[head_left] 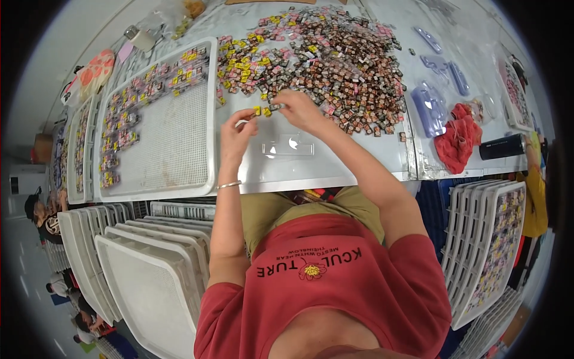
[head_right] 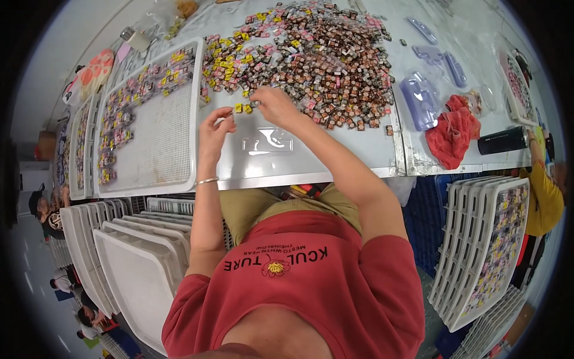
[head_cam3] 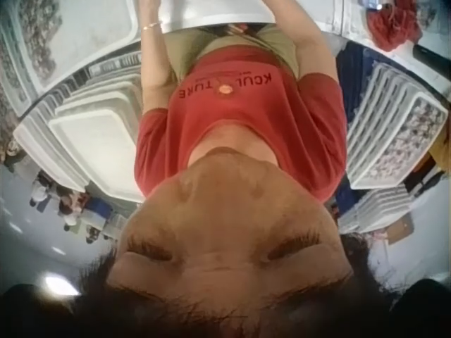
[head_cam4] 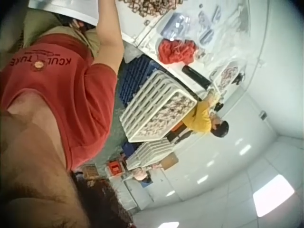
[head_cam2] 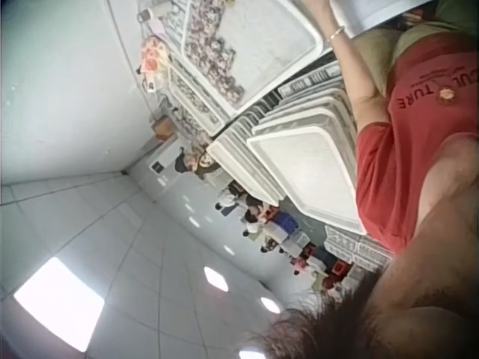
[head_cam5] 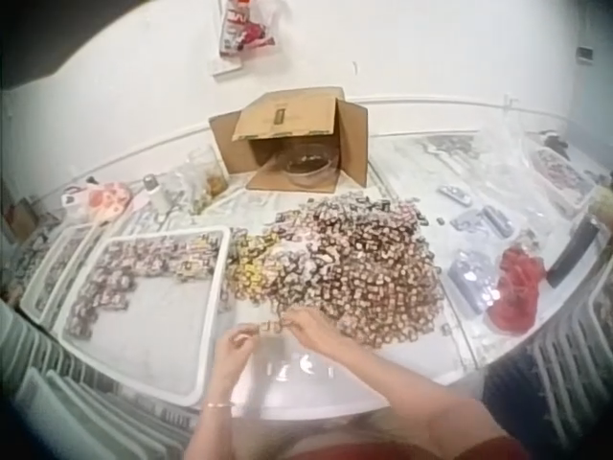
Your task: The person is sorting and arranging small colorful pieces onto a tray on a factory table.
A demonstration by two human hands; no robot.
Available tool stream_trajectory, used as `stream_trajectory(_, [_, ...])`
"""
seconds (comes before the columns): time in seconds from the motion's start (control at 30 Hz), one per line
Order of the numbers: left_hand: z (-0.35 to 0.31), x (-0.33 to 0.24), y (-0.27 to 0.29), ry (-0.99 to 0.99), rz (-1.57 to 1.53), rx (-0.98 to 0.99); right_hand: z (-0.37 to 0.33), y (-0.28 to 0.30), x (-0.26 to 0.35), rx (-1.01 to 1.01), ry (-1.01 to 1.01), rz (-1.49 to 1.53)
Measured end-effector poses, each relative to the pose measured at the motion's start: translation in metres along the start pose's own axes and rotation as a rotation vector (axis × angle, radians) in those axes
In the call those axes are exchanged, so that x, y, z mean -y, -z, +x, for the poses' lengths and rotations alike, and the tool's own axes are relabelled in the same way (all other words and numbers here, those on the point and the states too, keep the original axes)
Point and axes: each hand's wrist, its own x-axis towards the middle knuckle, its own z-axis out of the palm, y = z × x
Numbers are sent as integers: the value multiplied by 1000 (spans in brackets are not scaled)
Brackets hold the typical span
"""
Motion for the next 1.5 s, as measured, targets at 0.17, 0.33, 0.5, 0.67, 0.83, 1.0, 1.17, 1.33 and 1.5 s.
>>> stream_trajectory(0.17, [-27,23,9,26,89,71,31,-32,20,364,-9,-231])
stream_trajectory(0.33, [-40,22,-21,-369,720,38,20,-24,19,350,-51,-252])
stream_trajectory(0.5, [-51,11,-26,-358,783,8,-5,-1,-3,121,-48,27])
stream_trajectory(0.67, [-58,14,-20,-225,800,-2,-40,7,28,136,-635,910])
stream_trajectory(0.83, [-61,15,-26,-304,793,-75,-67,-11,23,137,-616,845])
stream_trajectory(1.0, [-66,8,-26,-215,477,-140,-60,2,44,-40,-282,455])
stream_trajectory(1.17, [-50,-12,-45,107,-199,52,-52,12,66,-172,2,90])
stream_trajectory(1.33, [-50,-9,-45,59,-282,83,-56,22,73,-128,-264,654])
stream_trajectory(1.5, [-54,-10,-43,49,-319,68,-53,37,78,-25,-294,574])
